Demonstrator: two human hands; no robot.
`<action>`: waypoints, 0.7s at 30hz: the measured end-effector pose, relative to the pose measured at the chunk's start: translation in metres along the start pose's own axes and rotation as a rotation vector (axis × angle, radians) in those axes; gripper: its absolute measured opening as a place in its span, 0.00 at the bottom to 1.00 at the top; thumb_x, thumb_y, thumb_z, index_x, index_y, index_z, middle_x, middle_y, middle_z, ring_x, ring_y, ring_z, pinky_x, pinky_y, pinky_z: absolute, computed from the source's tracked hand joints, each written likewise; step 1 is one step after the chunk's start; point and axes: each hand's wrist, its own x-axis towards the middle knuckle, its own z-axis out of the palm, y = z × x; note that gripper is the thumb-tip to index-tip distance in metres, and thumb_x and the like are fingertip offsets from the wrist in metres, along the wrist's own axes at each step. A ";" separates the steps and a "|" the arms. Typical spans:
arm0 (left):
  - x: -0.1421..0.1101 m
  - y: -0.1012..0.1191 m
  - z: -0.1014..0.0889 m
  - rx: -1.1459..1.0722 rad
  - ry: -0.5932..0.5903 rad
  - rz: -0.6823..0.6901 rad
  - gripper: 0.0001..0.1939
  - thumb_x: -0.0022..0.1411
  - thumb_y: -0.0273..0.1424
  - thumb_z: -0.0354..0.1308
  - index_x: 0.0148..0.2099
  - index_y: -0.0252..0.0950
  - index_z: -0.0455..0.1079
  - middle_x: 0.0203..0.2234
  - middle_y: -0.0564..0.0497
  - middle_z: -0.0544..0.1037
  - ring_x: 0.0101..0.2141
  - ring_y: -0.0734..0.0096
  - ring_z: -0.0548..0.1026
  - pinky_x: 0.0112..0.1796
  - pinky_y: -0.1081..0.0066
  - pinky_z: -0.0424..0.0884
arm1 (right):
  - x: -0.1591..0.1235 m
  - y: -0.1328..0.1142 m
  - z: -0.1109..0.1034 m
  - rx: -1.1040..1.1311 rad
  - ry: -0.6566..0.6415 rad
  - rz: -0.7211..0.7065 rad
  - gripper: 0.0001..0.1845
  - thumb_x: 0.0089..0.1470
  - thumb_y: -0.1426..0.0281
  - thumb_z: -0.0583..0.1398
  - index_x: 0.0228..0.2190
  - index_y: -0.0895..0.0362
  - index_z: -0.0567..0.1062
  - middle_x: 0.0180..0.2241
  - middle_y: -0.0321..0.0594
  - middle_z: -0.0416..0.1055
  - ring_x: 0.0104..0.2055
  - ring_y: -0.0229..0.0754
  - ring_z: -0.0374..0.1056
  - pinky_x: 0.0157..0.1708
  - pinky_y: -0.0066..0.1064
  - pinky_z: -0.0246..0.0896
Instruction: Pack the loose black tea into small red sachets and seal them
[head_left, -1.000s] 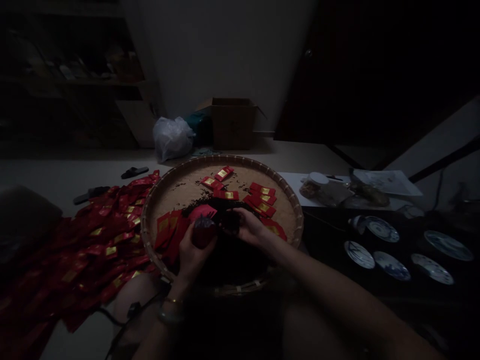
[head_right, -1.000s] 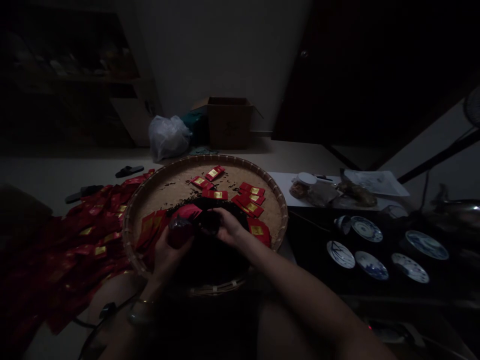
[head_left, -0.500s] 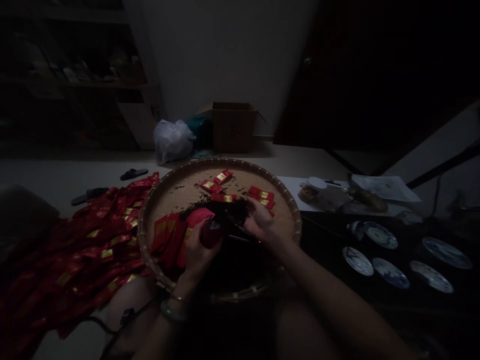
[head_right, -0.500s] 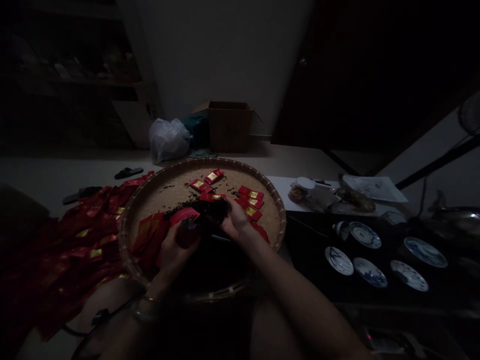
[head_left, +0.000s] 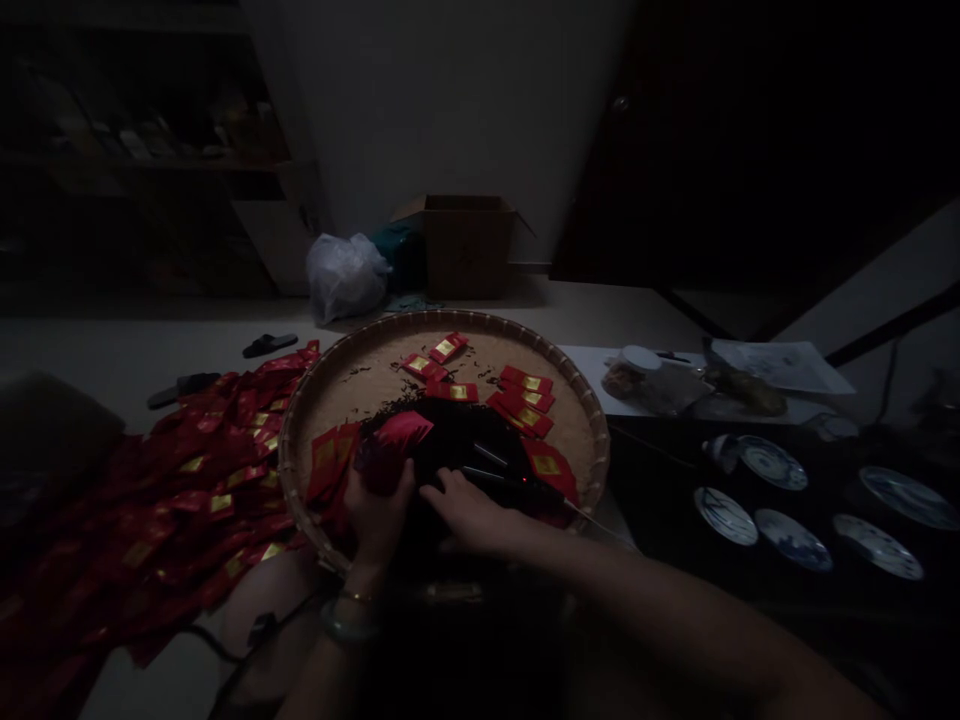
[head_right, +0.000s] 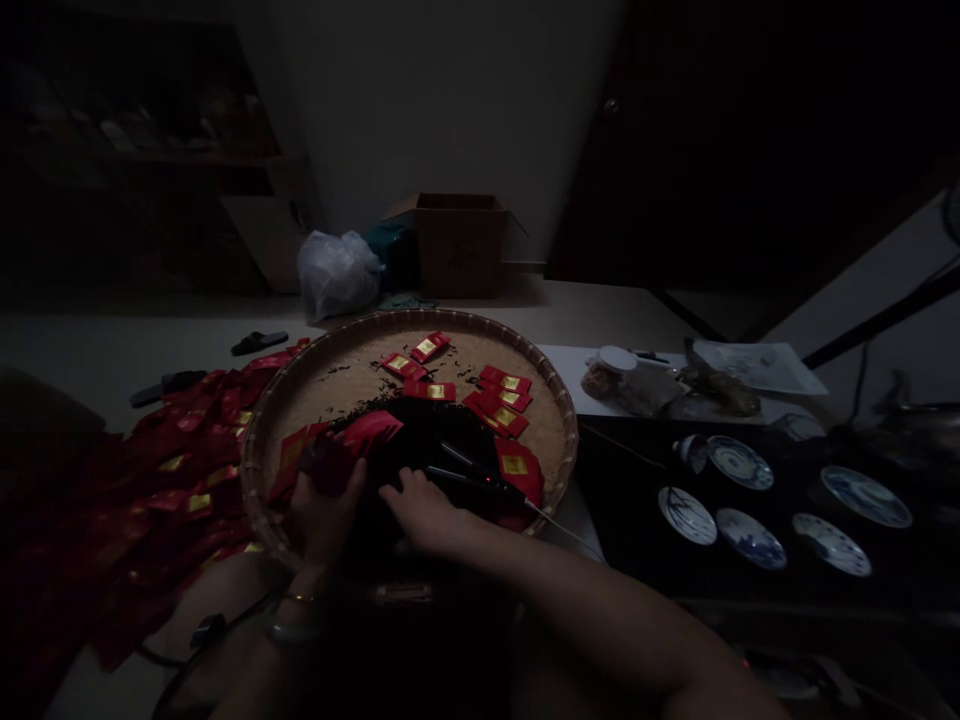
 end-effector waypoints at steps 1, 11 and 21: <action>0.000 0.000 0.000 0.024 0.004 0.009 0.27 0.46 0.41 0.64 0.47 0.33 0.68 0.38 0.44 0.78 0.39 0.59 0.77 0.44 0.62 0.72 | -0.001 -0.003 0.000 -0.077 -0.024 -0.005 0.31 0.41 0.76 0.66 0.49 0.60 0.67 0.48 0.55 0.61 0.48 0.56 0.60 0.43 0.45 0.62; 0.001 0.006 -0.002 0.054 -0.081 0.054 0.24 0.47 0.41 0.63 0.45 0.34 0.68 0.37 0.46 0.78 0.37 0.62 0.77 0.42 0.65 0.73 | 0.011 0.029 -0.016 0.272 0.118 0.057 0.19 0.37 0.79 0.63 0.35 0.57 0.72 0.35 0.38 0.67 0.36 0.42 0.64 0.37 0.32 0.59; -0.003 0.006 -0.002 0.035 -0.157 0.019 0.25 0.48 0.41 0.64 0.46 0.33 0.68 0.37 0.45 0.78 0.37 0.61 0.77 0.41 0.63 0.74 | 0.006 0.038 -0.055 1.891 0.237 0.290 0.18 0.44 0.74 0.56 0.41 0.55 0.70 0.28 0.35 0.72 0.27 0.37 0.69 0.23 0.24 0.62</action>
